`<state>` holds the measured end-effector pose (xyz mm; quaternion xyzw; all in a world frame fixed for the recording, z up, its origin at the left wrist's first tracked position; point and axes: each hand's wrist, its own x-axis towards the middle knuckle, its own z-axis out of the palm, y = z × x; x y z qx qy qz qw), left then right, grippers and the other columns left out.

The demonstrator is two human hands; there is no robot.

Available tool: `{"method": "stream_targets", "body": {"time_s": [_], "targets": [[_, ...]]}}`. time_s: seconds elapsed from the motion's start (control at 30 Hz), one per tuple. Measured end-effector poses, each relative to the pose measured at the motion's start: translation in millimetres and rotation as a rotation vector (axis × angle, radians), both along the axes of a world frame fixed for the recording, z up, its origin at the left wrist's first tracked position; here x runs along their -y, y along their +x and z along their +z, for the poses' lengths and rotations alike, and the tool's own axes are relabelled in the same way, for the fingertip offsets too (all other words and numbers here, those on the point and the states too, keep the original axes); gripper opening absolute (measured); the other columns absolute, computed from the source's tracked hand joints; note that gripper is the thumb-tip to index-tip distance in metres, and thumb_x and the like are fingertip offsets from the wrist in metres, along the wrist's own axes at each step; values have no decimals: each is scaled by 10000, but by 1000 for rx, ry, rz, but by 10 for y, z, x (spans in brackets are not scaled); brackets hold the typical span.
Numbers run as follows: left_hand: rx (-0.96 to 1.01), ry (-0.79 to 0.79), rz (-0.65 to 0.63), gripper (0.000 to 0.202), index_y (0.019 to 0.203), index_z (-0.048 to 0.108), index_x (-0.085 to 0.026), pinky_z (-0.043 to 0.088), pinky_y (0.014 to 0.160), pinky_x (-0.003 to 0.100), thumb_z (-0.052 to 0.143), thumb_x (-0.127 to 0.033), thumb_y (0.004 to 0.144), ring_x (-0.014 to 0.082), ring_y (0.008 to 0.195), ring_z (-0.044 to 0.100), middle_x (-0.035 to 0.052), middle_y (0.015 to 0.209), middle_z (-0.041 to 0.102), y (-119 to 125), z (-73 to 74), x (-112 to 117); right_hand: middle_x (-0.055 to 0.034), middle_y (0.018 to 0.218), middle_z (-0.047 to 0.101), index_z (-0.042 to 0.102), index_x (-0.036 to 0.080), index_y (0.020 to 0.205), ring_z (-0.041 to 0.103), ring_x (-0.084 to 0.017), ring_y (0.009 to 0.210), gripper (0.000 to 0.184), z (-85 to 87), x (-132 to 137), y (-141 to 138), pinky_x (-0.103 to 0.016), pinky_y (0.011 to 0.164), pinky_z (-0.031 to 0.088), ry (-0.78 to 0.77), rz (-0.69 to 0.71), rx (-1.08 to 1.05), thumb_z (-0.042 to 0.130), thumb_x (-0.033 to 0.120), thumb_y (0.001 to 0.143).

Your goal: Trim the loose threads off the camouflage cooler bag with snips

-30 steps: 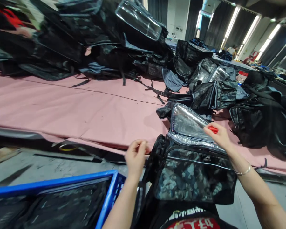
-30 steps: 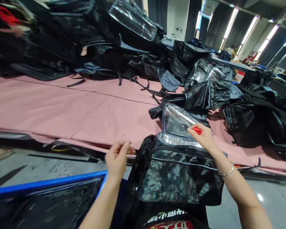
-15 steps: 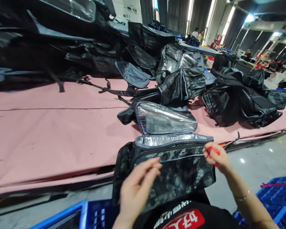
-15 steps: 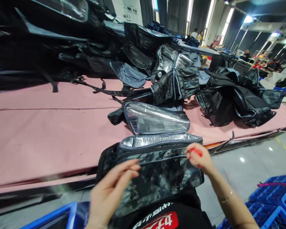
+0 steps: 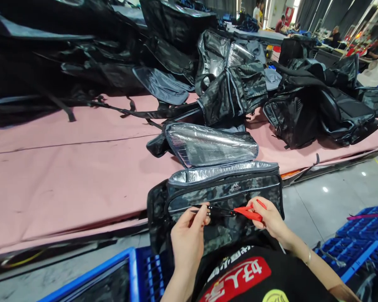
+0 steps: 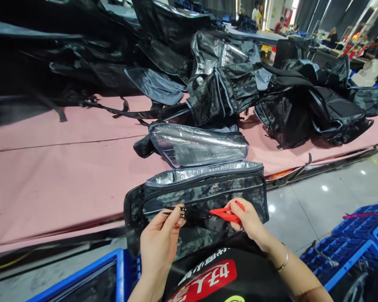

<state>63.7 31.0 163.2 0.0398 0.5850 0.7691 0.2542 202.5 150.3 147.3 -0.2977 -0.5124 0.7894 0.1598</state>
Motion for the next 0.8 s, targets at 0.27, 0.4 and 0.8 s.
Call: {"method": "stream_targets", "body": {"time_s": [0.27,0.4,0.8], "targets": [[-169,-36,17,164,671,626,-152,392,484,198,677,-307,656,68,525,440,9,707,594,17,24,-6,-47,855,588,570,193,954,558,-138,728,261,11,-158,264,-263,626,466,617,-132,239,457,394,832],[-515,-186,-282,114,637,645,-184,441,569,230,640,-281,696,128,644,542,32,731,635,89,168,-32,-88,1113,537,560,215,1047,469,-210,1081,266,263,-170,309,-373,948,366,929,-56,104,499,334,816],[-469,-384,213,257,826,654,-157,450,566,217,625,-376,693,89,544,531,9,682,636,-512,96,583,49,518,437,547,151,741,358,-55,418,246,36,-469,352,-186,390,286,521,-203,203,643,371,687]]}}
